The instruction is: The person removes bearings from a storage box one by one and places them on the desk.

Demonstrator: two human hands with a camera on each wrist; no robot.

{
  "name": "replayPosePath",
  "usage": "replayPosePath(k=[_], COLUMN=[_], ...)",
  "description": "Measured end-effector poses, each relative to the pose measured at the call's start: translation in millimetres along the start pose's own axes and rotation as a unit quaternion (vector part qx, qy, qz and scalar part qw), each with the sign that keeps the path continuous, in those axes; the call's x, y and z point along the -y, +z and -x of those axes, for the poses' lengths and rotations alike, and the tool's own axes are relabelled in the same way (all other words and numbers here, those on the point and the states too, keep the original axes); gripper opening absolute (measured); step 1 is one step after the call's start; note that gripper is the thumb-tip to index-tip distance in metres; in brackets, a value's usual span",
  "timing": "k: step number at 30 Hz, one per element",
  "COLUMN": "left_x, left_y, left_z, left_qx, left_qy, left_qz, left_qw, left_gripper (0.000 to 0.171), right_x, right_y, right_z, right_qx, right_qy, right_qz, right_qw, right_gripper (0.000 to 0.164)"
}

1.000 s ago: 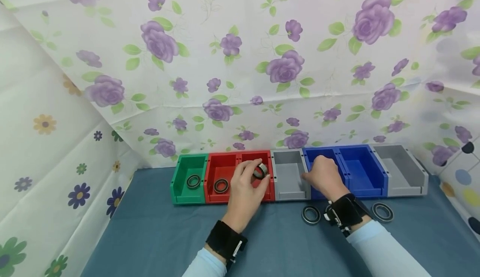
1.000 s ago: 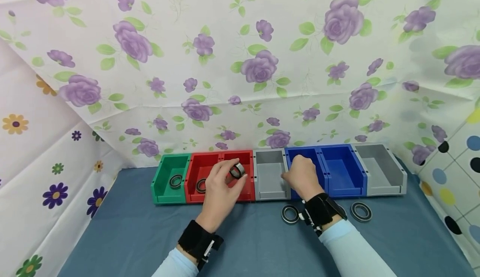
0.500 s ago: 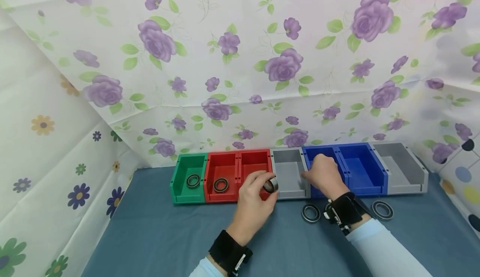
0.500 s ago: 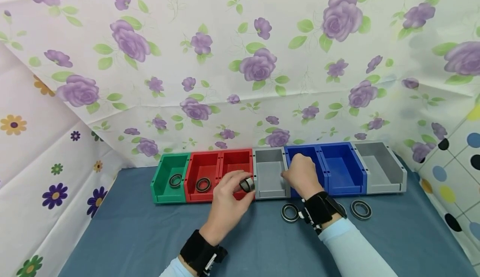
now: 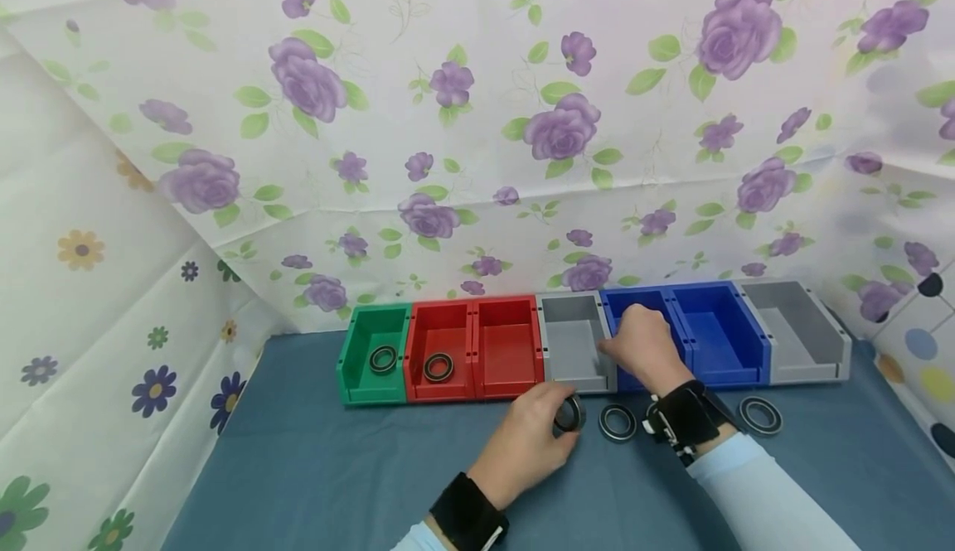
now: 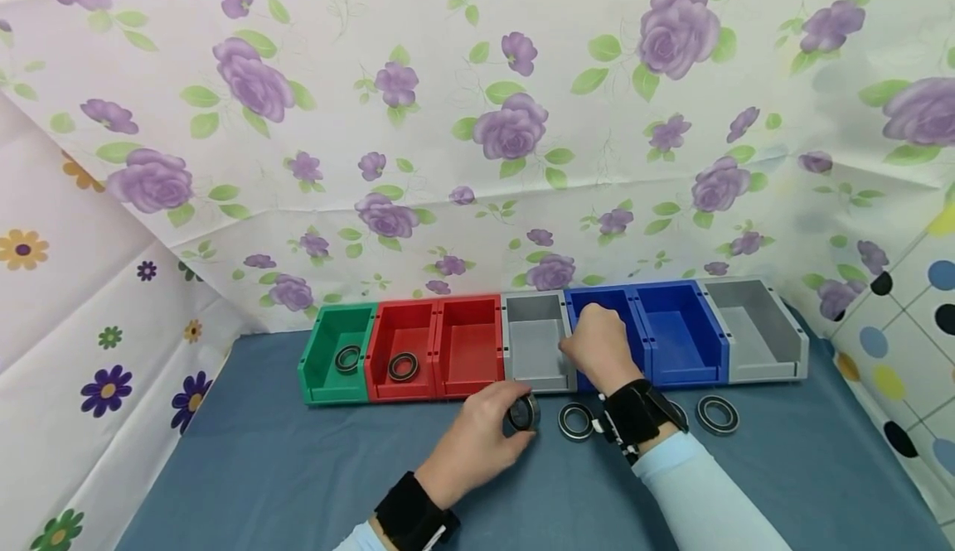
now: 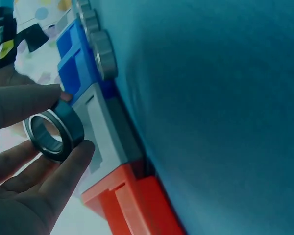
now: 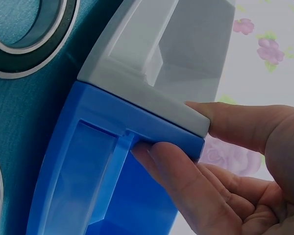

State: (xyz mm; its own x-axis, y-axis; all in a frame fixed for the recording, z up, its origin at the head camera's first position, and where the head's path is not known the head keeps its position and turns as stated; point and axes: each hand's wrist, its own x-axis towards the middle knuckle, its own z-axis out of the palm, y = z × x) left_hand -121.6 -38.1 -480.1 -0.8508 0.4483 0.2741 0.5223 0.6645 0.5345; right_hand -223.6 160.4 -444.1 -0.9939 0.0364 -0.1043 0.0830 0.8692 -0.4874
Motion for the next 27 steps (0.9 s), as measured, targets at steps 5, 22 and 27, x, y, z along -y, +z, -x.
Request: replayPosePath(k=[5, 22, 27], left_x=[0.0, 1.5, 2.4], left_y=[8.8, 20.8, 23.2], left_z=[-1.1, -9.7, -11.2], left_qx=[0.034, 0.117, 0.116], left_qy=[-0.004, -0.042, -0.037], left_qz=[-0.024, -0.097, -0.107], left_qw=[0.9991, 0.9876, 0.9868], left_gripper=[0.052, 0.045, 0.045], right_x=[1.3, 1.6, 0.6], right_y=[-1.5, -1.0, -0.1], right_z=[-1.0, 2.3, 2.3], right_qx=[0.004, -0.007, -0.008], right_qy=[0.005, -0.001, 0.005], right_qz=[0.002, -0.01, -0.006], right_qw=[1.0, 1.0, 1.0], right_gripper=[0.033, 0.039, 0.038])
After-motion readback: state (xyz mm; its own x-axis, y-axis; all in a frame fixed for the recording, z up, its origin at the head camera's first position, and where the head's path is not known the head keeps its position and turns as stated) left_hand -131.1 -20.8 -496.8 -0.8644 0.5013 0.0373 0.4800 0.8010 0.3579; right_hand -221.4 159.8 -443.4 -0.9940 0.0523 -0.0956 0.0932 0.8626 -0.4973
